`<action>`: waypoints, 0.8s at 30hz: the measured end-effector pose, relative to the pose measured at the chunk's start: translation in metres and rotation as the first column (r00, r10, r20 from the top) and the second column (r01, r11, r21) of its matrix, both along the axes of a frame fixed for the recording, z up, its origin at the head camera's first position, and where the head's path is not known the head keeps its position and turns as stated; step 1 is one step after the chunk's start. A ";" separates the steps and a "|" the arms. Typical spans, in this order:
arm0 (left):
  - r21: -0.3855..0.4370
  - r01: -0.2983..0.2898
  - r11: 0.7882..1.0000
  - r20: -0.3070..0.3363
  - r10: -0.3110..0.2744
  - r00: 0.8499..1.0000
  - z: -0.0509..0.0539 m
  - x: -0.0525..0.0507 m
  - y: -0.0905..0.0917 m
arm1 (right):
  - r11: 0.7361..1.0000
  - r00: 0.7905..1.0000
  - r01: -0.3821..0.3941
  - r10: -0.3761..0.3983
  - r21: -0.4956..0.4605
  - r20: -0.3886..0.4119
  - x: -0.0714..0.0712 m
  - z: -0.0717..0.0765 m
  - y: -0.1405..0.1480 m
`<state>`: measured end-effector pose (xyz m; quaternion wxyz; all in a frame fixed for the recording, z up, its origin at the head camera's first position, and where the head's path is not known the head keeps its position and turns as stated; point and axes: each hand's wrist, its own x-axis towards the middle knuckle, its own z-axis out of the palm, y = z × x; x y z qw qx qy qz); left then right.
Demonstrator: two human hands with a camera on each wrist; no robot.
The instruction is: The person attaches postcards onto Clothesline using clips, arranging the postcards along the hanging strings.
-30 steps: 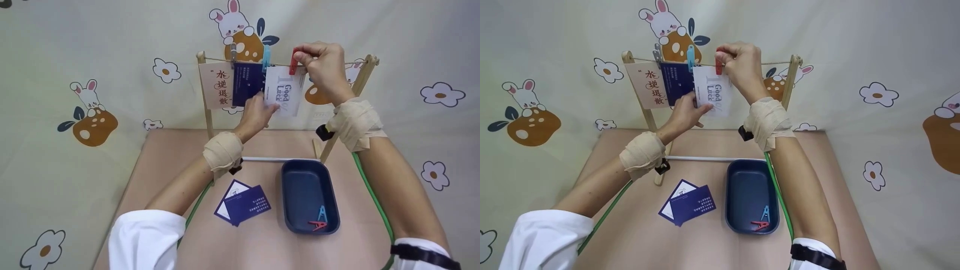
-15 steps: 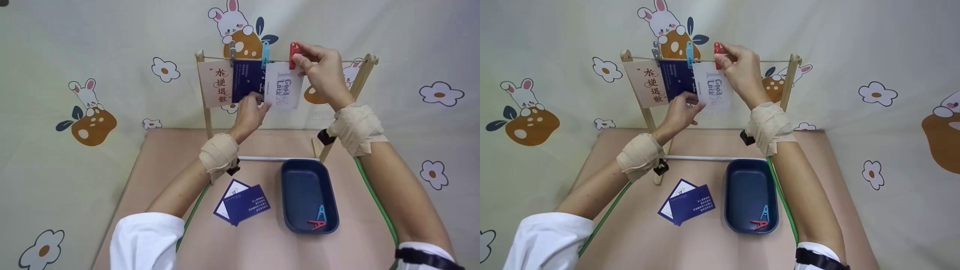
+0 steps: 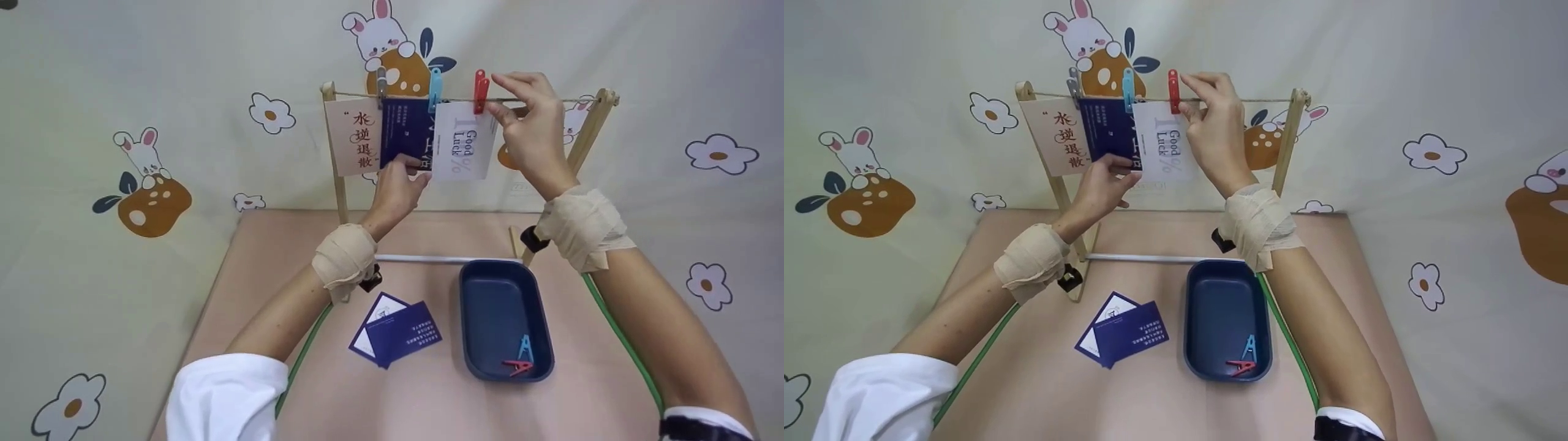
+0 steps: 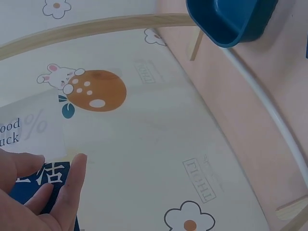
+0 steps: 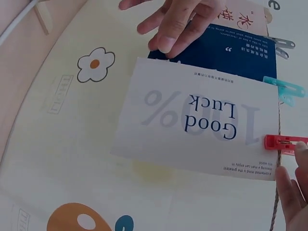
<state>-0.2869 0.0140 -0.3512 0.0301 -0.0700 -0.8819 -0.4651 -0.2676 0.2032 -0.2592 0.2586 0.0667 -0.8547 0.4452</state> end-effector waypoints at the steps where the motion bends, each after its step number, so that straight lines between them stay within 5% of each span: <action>1: -0.002 0.001 1.000 0.000 -0.001 1.000 -0.001 0.001 -0.001 | 1.000 1.000 0.009 -0.008 0.004 -0.023 0.003 -0.002 -0.001; 14: -0.029 0.042 0.999 -0.040 -0.043 0.998 -0.023 0.015 -0.022 | 0.999 0.965 -0.021 0.010 -0.040 -0.263 0.045 -0.028 -0.008; 24: -0.052 0.102 0.993 -0.045 -0.104 0.994 -0.034 0.042 -0.022 | 0.997 0.964 -0.068 0.058 -0.028 -0.260 0.071 -0.051 -0.002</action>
